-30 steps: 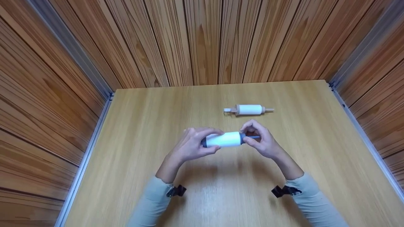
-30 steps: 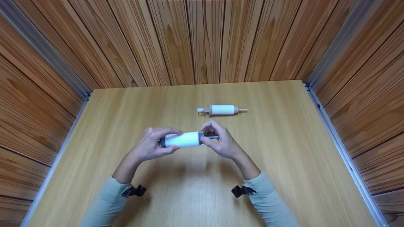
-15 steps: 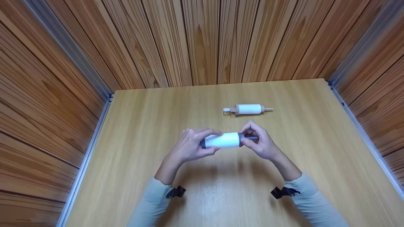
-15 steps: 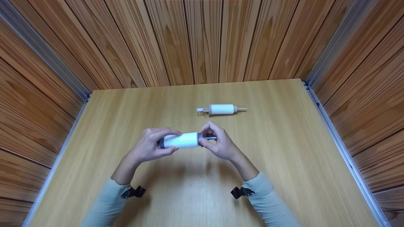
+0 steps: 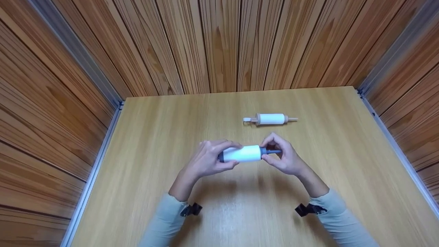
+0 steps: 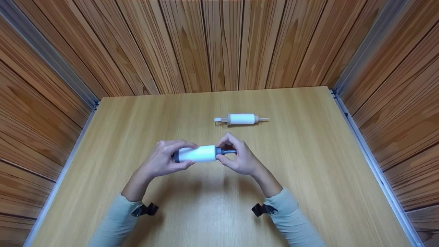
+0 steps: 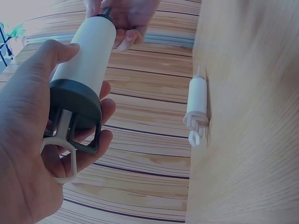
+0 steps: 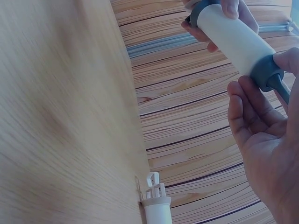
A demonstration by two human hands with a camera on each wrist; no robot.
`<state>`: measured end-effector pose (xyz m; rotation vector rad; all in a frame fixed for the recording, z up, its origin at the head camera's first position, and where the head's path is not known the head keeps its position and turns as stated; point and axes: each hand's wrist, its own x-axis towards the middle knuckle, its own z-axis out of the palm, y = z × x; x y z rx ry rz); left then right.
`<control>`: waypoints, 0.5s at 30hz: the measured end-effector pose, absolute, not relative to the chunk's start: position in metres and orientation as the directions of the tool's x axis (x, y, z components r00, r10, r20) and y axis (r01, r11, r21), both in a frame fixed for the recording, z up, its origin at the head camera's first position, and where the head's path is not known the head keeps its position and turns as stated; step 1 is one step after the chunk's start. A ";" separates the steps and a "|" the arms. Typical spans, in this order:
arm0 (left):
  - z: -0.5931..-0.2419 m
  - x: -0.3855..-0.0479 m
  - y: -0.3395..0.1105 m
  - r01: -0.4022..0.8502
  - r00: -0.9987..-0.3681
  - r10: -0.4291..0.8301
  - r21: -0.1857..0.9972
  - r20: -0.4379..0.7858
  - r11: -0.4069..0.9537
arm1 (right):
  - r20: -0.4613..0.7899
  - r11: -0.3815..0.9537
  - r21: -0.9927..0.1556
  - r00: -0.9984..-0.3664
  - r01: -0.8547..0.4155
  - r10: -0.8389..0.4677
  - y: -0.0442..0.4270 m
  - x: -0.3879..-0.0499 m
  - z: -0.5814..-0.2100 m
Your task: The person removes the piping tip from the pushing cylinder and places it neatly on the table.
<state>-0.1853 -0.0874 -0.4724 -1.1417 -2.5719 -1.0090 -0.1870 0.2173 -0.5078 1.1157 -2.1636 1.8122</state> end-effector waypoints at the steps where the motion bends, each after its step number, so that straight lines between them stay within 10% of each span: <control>1: -0.473 -0.185 -0.087 0.707 -0.696 0.604 0.519 0.388 0.481 | 0.514 0.019 -0.809 -0.723 -0.588 -0.461 0.218 -0.187 -0.508; 15: -0.470 -0.184 -0.085 0.737 -0.668 0.610 0.492 0.425 0.464 | 0.522 -0.044 -0.823 -0.724 -0.566 -0.450 0.218 -0.188 -0.507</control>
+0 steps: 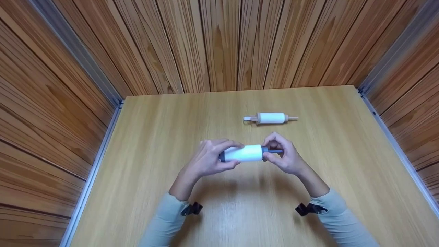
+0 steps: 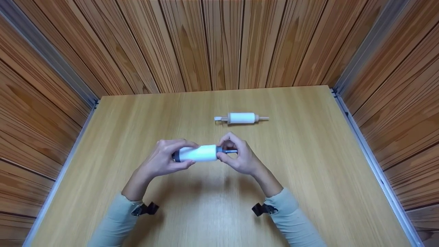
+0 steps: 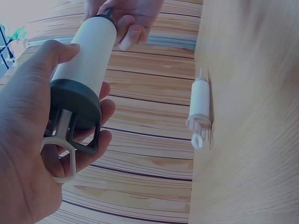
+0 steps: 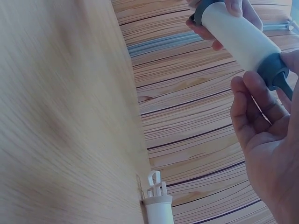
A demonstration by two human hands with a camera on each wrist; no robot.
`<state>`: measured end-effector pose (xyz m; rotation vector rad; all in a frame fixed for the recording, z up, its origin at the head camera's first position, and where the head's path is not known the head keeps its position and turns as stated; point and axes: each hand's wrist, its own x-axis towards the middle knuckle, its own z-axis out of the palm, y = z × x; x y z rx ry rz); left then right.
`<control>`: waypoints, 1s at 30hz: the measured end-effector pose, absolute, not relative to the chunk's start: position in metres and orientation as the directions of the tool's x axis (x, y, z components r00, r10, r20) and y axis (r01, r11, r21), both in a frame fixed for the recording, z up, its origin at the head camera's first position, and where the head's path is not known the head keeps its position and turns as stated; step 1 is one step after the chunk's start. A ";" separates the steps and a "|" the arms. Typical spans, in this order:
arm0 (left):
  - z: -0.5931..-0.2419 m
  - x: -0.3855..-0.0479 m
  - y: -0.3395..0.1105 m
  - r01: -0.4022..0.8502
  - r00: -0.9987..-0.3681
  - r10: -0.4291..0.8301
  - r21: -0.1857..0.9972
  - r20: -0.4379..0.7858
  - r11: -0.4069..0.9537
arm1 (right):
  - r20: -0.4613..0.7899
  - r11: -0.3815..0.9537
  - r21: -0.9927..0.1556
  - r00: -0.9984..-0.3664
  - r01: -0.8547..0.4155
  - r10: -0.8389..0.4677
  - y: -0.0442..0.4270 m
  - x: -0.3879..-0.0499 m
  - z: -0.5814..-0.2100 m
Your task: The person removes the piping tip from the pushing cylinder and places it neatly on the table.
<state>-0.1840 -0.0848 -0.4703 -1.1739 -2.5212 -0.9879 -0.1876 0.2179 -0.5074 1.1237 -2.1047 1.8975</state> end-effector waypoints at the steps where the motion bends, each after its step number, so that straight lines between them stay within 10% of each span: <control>1: -0.470 -0.184 -0.085 0.737 -0.668 0.610 0.490 0.427 0.465 | 0.525 -0.054 -0.823 -0.722 -0.565 -0.452 0.218 -0.188 -0.507; 30: -0.468 -0.183 -0.083 0.749 -0.656 0.610 0.485 0.444 0.452 | 0.541 0.001 -0.799 -0.719 -0.601 -0.436 0.219 -0.185 -0.506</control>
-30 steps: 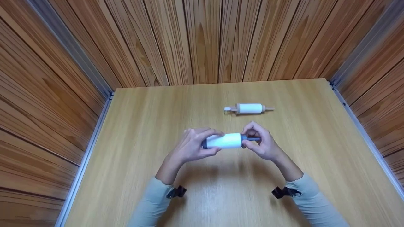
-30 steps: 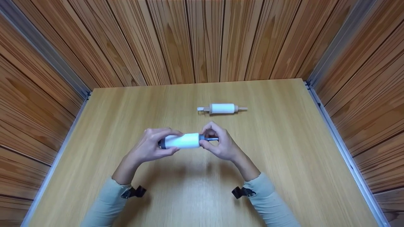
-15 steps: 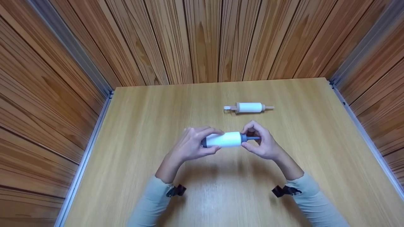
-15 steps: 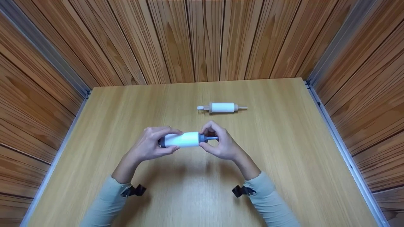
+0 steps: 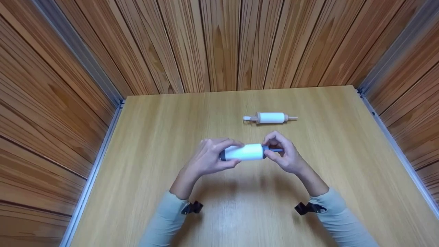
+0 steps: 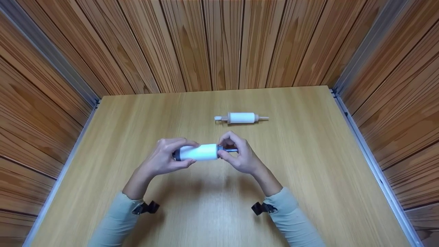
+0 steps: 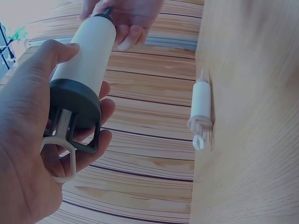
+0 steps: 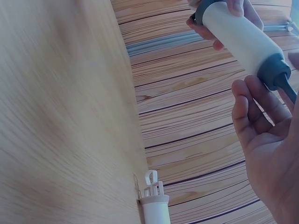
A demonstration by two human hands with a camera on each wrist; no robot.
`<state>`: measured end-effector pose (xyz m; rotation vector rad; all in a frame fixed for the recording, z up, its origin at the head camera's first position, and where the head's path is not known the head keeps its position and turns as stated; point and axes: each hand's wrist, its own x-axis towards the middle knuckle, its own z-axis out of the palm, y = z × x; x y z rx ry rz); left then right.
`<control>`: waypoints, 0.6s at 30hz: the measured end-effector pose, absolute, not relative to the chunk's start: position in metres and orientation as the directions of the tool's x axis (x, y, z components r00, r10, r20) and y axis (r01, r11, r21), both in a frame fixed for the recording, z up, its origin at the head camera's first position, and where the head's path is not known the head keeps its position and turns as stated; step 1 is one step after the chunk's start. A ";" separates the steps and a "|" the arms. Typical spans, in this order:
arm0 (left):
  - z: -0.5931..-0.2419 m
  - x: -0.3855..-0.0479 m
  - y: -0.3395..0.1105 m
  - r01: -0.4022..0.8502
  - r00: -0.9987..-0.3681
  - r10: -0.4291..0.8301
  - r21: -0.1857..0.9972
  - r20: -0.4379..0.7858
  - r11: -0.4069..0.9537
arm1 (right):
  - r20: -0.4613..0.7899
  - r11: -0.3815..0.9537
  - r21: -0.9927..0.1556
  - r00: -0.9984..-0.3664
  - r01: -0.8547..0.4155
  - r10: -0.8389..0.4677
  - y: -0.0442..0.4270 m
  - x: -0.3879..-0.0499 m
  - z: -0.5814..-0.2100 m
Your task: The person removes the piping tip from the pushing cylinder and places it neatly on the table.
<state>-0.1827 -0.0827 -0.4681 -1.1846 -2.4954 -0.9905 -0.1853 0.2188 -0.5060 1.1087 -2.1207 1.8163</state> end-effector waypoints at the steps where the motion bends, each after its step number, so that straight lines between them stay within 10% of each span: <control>1: -0.468 -0.183 -0.083 0.749 -0.655 0.609 0.484 0.446 0.452 | 0.539 0.003 -0.801 -0.722 -0.599 -0.435 0.219 -0.185 -0.505; 18: -0.468 -0.180 -0.084 0.738 -0.670 0.599 0.481 0.439 0.473 | 0.554 -0.029 -0.794 -0.703 -0.607 -0.446 0.217 -0.184 -0.503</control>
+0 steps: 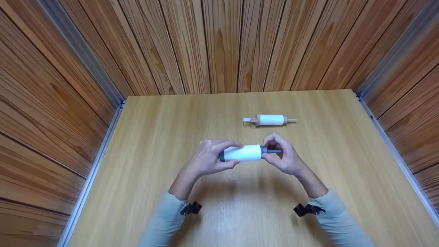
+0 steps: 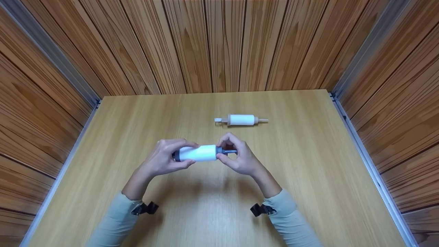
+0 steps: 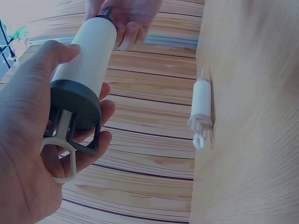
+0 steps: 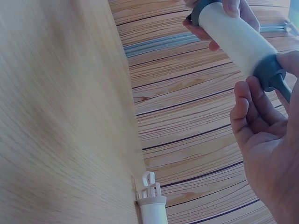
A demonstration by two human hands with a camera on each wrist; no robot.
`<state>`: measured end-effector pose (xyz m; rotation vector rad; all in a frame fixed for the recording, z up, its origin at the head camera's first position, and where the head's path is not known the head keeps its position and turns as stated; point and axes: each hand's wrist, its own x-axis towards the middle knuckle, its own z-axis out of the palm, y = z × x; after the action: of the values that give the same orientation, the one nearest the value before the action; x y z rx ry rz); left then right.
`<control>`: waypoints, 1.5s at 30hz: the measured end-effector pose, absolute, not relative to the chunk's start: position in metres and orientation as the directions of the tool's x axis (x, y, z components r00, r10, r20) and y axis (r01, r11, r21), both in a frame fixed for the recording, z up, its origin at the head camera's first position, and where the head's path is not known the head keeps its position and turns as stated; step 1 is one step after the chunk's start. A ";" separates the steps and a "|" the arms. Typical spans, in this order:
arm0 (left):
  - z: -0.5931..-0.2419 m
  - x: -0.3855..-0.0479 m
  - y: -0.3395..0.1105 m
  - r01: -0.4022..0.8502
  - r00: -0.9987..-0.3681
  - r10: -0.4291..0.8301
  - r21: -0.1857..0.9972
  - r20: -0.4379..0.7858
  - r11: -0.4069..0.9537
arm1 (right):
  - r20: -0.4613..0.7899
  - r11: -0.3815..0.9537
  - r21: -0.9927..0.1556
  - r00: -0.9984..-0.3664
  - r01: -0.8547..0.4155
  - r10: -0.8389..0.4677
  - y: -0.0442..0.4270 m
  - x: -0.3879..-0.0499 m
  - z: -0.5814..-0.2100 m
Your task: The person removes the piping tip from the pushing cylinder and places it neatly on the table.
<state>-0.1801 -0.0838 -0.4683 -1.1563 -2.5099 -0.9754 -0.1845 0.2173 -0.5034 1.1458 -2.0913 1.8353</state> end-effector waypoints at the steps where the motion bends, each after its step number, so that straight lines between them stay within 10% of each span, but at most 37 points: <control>1: -0.468 -0.180 -0.084 0.738 -0.670 0.599 0.481 0.439 0.473 | 0.556 -0.025 -0.792 -0.703 -0.610 -0.444 0.217 -0.184 -0.503; 45: -0.469 -0.181 -0.085 0.705 -0.700 0.585 0.523 0.410 0.478 | 0.523 0.015 -0.812 -0.738 -0.584 -0.428 0.218 -0.183 -0.507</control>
<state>-0.1811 -0.0851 -0.4688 -1.1232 -2.5465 -1.0262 -0.1833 0.2178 -0.5065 1.0760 -2.1412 1.8253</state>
